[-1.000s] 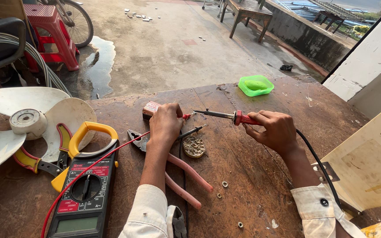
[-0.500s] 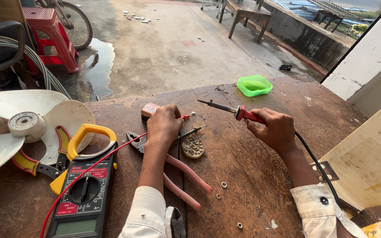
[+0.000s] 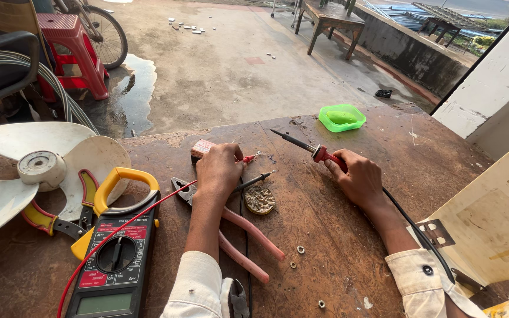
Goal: The person solders electrical wire connections at a workbench, holding a soldering iron in one hand and wire in the other, occasionally using pliers and a multimeter probe to handle and check the wires. At the end they give a thumbs-up and move to another bench with a blue machine.
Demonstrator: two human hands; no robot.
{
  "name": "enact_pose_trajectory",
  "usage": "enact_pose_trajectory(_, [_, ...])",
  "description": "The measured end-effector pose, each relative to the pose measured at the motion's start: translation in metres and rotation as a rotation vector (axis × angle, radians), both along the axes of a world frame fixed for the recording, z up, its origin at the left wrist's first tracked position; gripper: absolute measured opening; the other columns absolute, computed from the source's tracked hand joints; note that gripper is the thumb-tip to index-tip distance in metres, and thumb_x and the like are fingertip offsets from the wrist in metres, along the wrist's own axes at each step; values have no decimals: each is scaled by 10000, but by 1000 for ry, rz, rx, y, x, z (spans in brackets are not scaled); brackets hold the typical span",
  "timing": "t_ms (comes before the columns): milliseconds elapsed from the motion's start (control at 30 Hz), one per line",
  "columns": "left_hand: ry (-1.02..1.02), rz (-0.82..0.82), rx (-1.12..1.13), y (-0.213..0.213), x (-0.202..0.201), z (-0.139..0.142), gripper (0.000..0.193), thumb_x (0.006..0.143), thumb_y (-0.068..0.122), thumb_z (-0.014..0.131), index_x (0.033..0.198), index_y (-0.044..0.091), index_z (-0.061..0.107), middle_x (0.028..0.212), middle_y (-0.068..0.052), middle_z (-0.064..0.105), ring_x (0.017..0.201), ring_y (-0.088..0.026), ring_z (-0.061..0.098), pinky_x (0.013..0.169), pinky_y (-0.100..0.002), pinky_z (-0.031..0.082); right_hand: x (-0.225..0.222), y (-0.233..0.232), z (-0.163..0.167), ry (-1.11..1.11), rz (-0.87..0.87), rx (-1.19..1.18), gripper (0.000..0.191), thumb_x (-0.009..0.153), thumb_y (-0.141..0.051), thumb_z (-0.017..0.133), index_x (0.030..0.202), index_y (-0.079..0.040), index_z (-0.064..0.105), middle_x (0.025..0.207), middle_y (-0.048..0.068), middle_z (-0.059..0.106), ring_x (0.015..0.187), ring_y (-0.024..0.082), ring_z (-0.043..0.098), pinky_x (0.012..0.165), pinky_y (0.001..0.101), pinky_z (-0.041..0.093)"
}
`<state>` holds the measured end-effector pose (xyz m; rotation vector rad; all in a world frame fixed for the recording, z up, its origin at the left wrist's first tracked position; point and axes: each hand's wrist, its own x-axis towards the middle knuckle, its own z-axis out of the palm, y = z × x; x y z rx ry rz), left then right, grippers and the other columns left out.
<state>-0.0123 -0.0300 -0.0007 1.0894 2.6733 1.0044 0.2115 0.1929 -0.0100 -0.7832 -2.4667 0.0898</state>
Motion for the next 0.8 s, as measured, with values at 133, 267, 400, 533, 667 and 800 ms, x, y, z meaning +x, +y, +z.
enact_pose_trajectory(133, [63,1,6,1,4,-1,200,850,274,808,1013,160,790,1047,-73,755,986,-242,741,861,-425,592,-5,2,-2,-68,18,45,377,1000,-445,583,1095,-97,694,954,121,753,819,327,729,712,484,548])
enact_pose_trajectory(267, [129,8,8,0,4,-4,190,858,260,801,1019,160,784,1067,-69,738,1007,-243,729,872,-426,581,-8,0,-2,-110,39,51,391,1007,-446,568,1137,-90,667,985,129,746,835,339,729,728,491,552])
enact_pose_trajectory(400, [201,5,37,0,5,-7,197,845,276,806,993,147,790,1045,-78,746,999,-265,724,842,-441,582,-7,-3,1,-141,24,10,398,1006,-449,560,1159,-95,659,996,119,746,837,339,735,731,491,557])
enact_pose_trajectory(533, [172,15,63,-1,3,-5,190,855,257,794,1009,144,801,983,-100,772,939,-274,753,842,-446,591,-7,-7,3,-126,24,10,369,1016,-429,558,1143,-102,673,994,123,747,858,346,730,733,496,556])
enact_pose_trajectory(667, [197,7,56,-4,1,-3,185,860,250,789,992,121,803,933,-138,768,902,-305,753,829,-458,590,-8,-11,5,-99,27,26,348,1002,-409,600,1121,-91,676,991,126,733,868,342,725,748,489,561])
enact_pose_trajectory(800, [248,5,94,-6,3,-2,164,881,238,765,977,113,811,899,-169,765,864,-331,752,802,-466,594,-8,-15,7,-142,37,154,370,928,-413,694,1037,-60,670,983,127,690,880,332,712,761,471,570])
